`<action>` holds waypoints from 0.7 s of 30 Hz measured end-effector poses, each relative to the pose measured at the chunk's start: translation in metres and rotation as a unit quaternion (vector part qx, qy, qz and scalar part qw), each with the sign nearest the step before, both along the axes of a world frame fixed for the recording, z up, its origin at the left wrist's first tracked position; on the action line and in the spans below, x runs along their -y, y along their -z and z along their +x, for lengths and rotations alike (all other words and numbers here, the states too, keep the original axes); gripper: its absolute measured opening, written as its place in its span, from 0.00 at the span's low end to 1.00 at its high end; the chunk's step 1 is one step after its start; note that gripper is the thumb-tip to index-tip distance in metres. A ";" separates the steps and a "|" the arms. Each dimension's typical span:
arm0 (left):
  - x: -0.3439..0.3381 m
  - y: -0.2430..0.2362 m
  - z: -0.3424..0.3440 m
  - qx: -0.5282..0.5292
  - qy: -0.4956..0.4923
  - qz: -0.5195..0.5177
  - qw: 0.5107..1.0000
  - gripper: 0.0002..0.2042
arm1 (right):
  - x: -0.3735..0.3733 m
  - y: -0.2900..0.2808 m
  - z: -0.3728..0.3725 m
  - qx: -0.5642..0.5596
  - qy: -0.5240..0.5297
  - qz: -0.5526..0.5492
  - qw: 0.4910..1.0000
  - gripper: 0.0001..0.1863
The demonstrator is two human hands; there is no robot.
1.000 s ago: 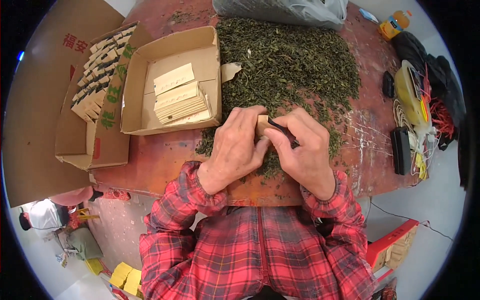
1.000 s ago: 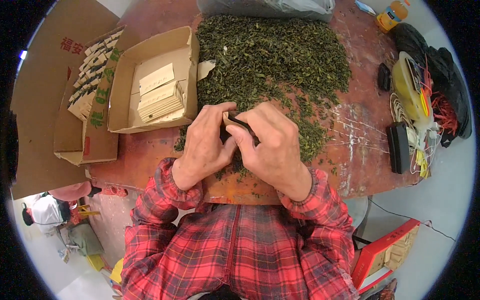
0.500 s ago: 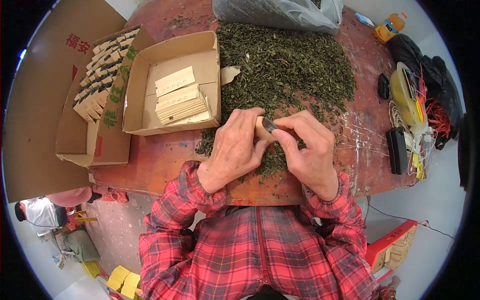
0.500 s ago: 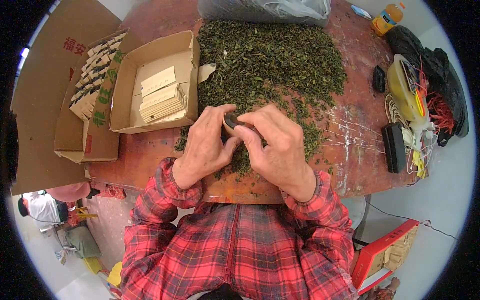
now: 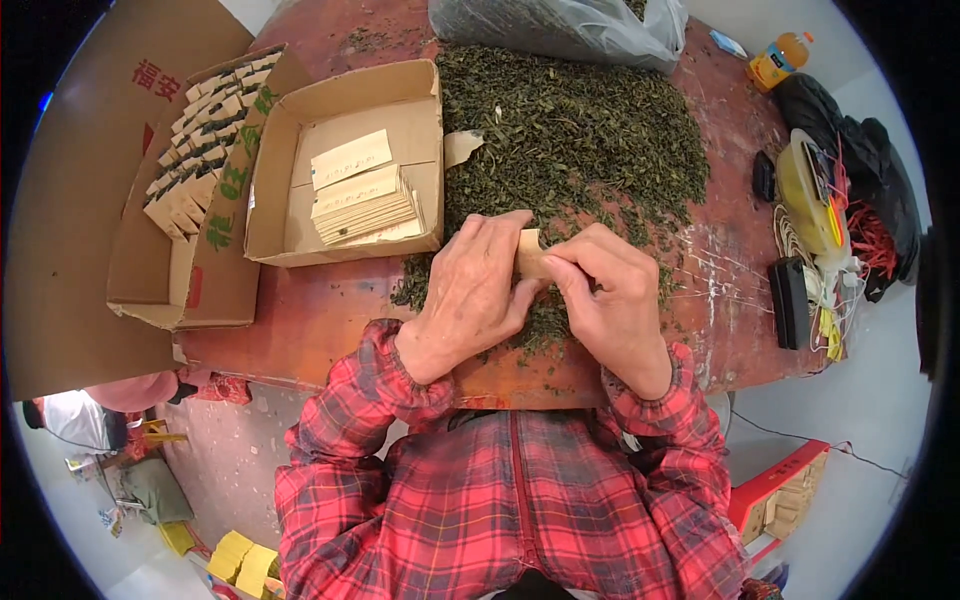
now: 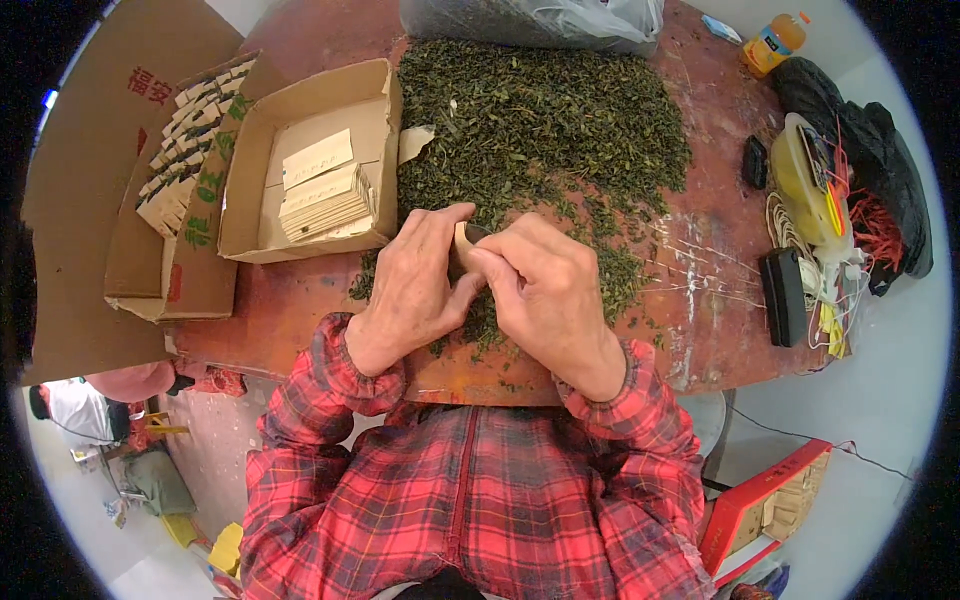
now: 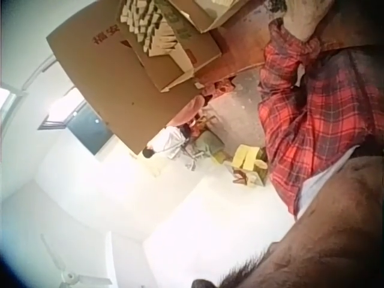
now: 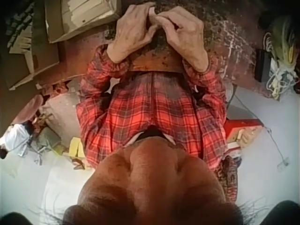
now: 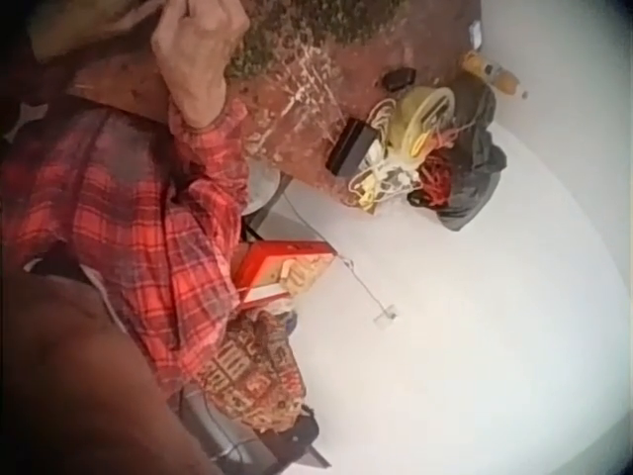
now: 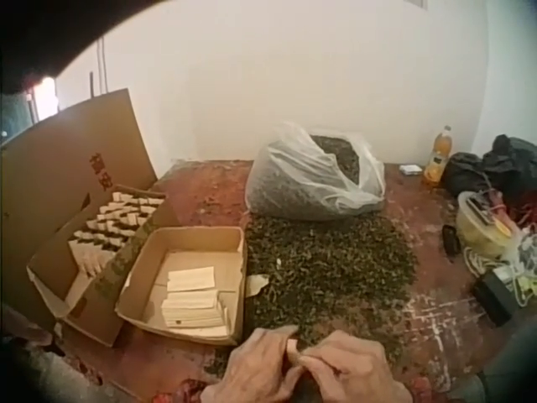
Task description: Filling paper tubes with loose dried herbs/tobacco using a manual tube-filling tool.
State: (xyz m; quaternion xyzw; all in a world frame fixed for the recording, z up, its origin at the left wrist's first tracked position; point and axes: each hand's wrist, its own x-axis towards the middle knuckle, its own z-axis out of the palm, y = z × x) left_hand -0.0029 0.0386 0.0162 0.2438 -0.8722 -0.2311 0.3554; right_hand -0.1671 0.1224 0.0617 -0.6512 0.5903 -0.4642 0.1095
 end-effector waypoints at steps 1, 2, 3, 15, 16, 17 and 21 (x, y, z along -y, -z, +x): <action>0.000 0.000 0.000 0.001 -0.004 -0.006 1.000 0.33 | 0.000 0.000 0.000 -0.001 0.000 0.000 1.000 0.03; -0.001 0.000 0.000 0.000 -0.004 -0.006 1.000 0.33 | 0.000 -0.001 0.000 0.001 0.011 0.005 1.000 0.02; -0.001 -0.001 0.000 0.003 -0.007 -0.005 1.000 0.33 | 0.000 -0.001 0.001 0.002 0.022 0.011 1.000 0.02; -0.003 -0.001 0.000 -0.001 -0.018 -0.005 1.000 0.35 | 0.004 0.004 0.002 0.026 0.061 0.039 0.997 0.06; -0.002 -0.001 0.000 -0.001 -0.021 -0.003 1.000 0.35 | 0.004 0.003 0.002 0.025 0.063 0.039 0.997 0.06; -0.002 -0.002 0.001 -0.002 -0.019 -0.003 1.000 0.35 | 0.004 0.002 0.003 0.023 0.066 0.044 0.997 0.06; -0.003 -0.003 0.000 0.010 -0.022 0.014 1.000 0.33 | 0.004 0.009 0.003 0.012 0.069 0.013 0.997 0.07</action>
